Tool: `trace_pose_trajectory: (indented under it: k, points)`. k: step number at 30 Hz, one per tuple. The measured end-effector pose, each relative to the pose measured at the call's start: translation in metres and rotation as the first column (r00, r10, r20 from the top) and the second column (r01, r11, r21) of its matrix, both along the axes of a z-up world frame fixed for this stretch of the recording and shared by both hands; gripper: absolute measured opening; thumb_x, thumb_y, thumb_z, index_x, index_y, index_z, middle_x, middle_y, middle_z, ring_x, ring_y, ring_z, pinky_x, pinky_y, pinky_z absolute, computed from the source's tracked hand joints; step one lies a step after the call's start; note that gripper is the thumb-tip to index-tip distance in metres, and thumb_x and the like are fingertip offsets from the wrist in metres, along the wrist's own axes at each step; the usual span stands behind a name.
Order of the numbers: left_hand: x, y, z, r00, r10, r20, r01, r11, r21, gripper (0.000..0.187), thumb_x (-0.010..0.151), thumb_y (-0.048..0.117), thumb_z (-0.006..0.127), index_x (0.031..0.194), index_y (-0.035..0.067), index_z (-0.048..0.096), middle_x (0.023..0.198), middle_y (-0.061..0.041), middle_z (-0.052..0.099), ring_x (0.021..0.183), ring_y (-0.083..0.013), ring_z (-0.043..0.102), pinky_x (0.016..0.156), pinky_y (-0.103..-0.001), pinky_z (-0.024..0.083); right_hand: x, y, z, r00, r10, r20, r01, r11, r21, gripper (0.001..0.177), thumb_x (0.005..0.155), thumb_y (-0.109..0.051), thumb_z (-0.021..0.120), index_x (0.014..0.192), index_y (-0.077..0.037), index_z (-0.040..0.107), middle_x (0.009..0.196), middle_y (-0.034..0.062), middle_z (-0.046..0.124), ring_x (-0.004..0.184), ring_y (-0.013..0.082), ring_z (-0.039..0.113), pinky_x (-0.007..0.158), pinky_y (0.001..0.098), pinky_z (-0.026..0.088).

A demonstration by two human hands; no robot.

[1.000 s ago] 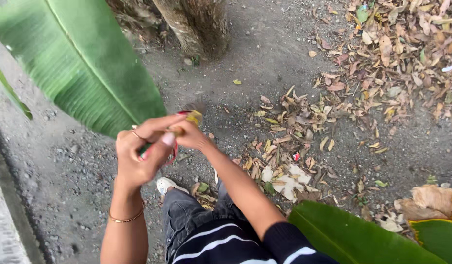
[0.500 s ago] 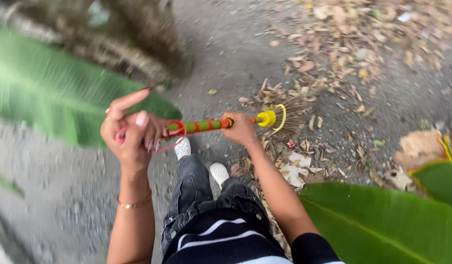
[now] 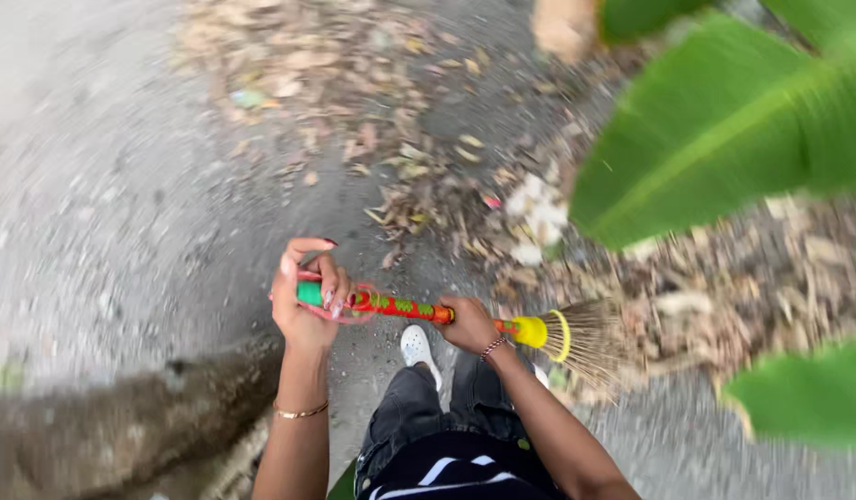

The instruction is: The person sweeps dry leaves on the ground using a broom by hand.

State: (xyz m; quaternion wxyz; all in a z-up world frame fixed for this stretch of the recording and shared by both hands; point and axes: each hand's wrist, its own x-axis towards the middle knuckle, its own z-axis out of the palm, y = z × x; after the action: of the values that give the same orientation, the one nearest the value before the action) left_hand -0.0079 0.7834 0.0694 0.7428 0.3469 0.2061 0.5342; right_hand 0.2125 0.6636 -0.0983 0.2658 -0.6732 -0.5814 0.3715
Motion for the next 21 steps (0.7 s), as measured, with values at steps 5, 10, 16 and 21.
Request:
trace_pose_trajectory:
  k: [5, 10, 16, 21]
  points:
    - [0.060, 0.010, -0.092, 0.945, -0.327, -0.031, 0.311, 0.921, -0.237, 0.041, 0.108, 0.043, 0.049, 0.102, 0.003, 0.057, 0.057, -0.003, 0.043, 0.048, -0.0148, 0.040, 0.048, -0.029, 0.035, -0.003, -0.111, -0.051, 0.909, -0.410, 0.077, 0.417, 0.893, -0.168, 0.024, 0.078, -0.024, 0.075, 0.101, -0.015, 0.078, 0.092, 0.0178, 0.074, 0.086, 0.0399, 0.071, 0.076, 0.0478, 0.056]
    - [0.135, -0.048, -0.173, 0.752, -0.652, 0.093, 0.628, 0.668, -0.398, 0.032, 0.109, 0.029, 0.057, 0.090, 0.003, 0.056, 0.058, -0.002, 0.044, 0.052, -0.0151, 0.043, 0.052, -0.030, 0.038, 0.002, -0.204, -0.107, 0.747, -0.581, 0.323, 0.665, 0.667, -0.337, 0.030, 0.077, -0.025, 0.075, 0.106, -0.017, 0.079, 0.095, 0.0180, 0.075, 0.088, 0.0389, 0.072, 0.083, 0.0477, 0.058]
    - [0.125, -0.104, -0.161, 0.648, -0.576, -0.498, 0.586, 0.795, -0.156, 0.020, 0.100, 0.017, 0.067, 0.093, -0.001, 0.064, 0.080, -0.004, 0.058, 0.074, -0.0120, 0.056, 0.066, -0.026, 0.045, 0.014, -0.175, -0.189, 0.674, -0.568, 0.473, 0.722, 0.641, -0.260, 0.021, 0.071, -0.031, 0.081, 0.087, -0.020, 0.079, 0.085, 0.0097, 0.074, 0.085, 0.0339, 0.071, 0.077, 0.0476, 0.056]
    - [0.062, -0.090, -0.002, 0.757, -0.154, -0.634, 0.510, 0.747, 0.427, 0.014, 0.098, 0.012, 0.063, 0.099, -0.001, 0.067, 0.098, -0.011, 0.072, 0.094, -0.0210, 0.071, 0.092, -0.032, 0.057, 0.006, -0.040, -0.123, 0.813, -0.566, 0.134, 0.513, 0.806, 0.295, 0.028, 0.076, -0.022, 0.078, 0.103, -0.017, 0.073, 0.094, 0.0091, 0.074, 0.090, 0.0319, 0.073, 0.082, 0.0442, 0.058]
